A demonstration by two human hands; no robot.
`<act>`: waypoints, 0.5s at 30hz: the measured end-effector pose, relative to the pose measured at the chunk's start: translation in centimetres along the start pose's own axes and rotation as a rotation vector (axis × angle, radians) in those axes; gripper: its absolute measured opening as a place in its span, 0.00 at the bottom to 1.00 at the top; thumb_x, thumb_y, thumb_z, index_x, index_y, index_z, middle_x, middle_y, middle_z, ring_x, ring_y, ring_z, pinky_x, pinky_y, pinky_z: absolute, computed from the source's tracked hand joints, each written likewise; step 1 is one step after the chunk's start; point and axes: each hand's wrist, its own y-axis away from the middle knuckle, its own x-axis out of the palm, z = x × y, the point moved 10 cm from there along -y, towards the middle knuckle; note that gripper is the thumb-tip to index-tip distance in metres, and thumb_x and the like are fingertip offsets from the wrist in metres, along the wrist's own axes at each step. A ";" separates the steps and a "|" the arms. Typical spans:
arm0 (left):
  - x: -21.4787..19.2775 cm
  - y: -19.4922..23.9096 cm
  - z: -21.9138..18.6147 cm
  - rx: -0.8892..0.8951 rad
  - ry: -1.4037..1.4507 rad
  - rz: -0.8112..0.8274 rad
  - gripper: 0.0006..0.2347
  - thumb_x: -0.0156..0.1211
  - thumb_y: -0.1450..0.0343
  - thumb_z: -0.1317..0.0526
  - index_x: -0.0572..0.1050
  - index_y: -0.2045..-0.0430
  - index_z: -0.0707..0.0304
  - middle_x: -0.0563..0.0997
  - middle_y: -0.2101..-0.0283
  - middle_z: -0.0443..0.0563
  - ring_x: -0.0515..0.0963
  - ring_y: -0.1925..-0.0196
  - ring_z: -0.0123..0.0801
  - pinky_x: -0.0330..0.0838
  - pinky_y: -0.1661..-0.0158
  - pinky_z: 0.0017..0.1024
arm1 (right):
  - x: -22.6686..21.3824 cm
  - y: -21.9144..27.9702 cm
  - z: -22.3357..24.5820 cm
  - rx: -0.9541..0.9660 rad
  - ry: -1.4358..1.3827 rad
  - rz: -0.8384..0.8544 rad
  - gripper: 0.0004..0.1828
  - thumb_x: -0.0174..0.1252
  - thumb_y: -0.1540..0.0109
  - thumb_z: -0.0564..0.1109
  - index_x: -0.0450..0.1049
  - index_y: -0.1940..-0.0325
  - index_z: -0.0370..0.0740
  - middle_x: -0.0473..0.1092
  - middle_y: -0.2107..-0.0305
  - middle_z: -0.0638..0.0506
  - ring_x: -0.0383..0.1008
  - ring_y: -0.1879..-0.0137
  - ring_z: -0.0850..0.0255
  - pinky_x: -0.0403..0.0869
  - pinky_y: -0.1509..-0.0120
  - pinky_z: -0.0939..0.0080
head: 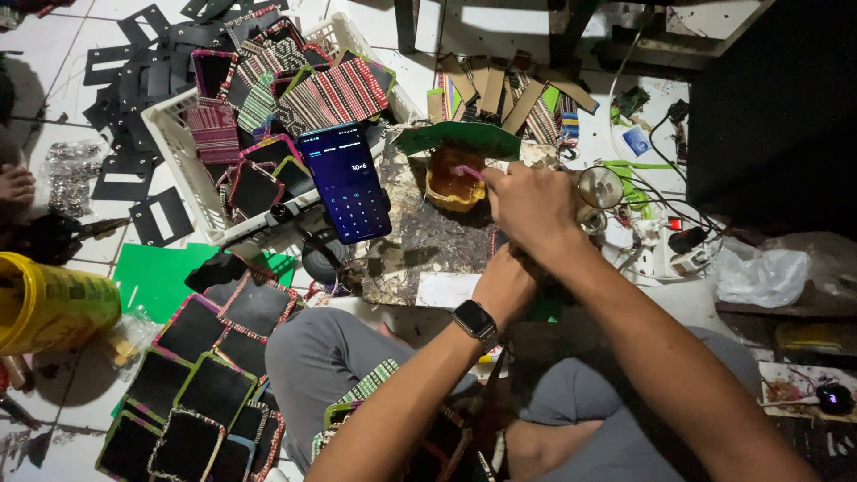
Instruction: The person sits on the floor and uses a pink brush to apply a yellowish adhesive to the edges of a small rectangular fabric piece. They repeatedly dip the brush into a container and spread the glue along the borders of the item.
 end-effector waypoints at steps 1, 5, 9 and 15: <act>0.5 0.1 0.1 -0.002 0.000 0.000 0.07 0.58 0.30 0.68 0.83 0.77 0.62 0.86 0.67 0.56 0.80 0.54 0.45 0.67 0.43 0.40 | -0.3 -0.1 0.1 -0.002 -0.001 0.001 0.08 0.60 0.39 0.50 0.84 0.59 0.62 0.75 0.76 0.52 0.80 0.72 0.50 0.79 0.69 0.50; 0.4 0.4 0.1 0.017 0.016 -0.068 0.06 0.59 0.31 0.68 0.83 0.73 0.61 0.86 0.64 0.54 0.79 0.49 0.46 0.65 0.42 0.41 | -3.1 -0.2 0.1 -0.028 0.001 0.181 0.09 0.60 0.38 0.47 0.85 0.59 0.58 0.77 0.78 0.48 0.81 0.72 0.49 0.79 0.68 0.49; -1.9 0.2 -0.2 0.013 0.031 -0.118 0.04 0.61 0.32 0.68 0.84 0.73 0.63 0.86 0.66 0.53 0.77 0.45 0.44 0.66 0.41 0.40 | -8.7 0.3 -1.2 0.061 0.012 0.240 0.12 0.60 0.38 0.53 0.85 0.53 0.62 0.78 0.76 0.48 0.82 0.70 0.44 0.79 0.64 0.42; 2.6 0.4 0.1 0.024 -0.051 -0.132 0.09 0.57 0.28 0.64 0.81 0.57 0.55 0.86 0.52 0.49 0.76 0.43 0.43 0.69 0.45 0.39 | -11.1 2.9 -2.7 0.134 -0.044 0.055 0.11 0.59 0.34 0.56 0.83 0.50 0.62 0.77 0.73 0.51 0.81 0.66 0.48 0.79 0.64 0.43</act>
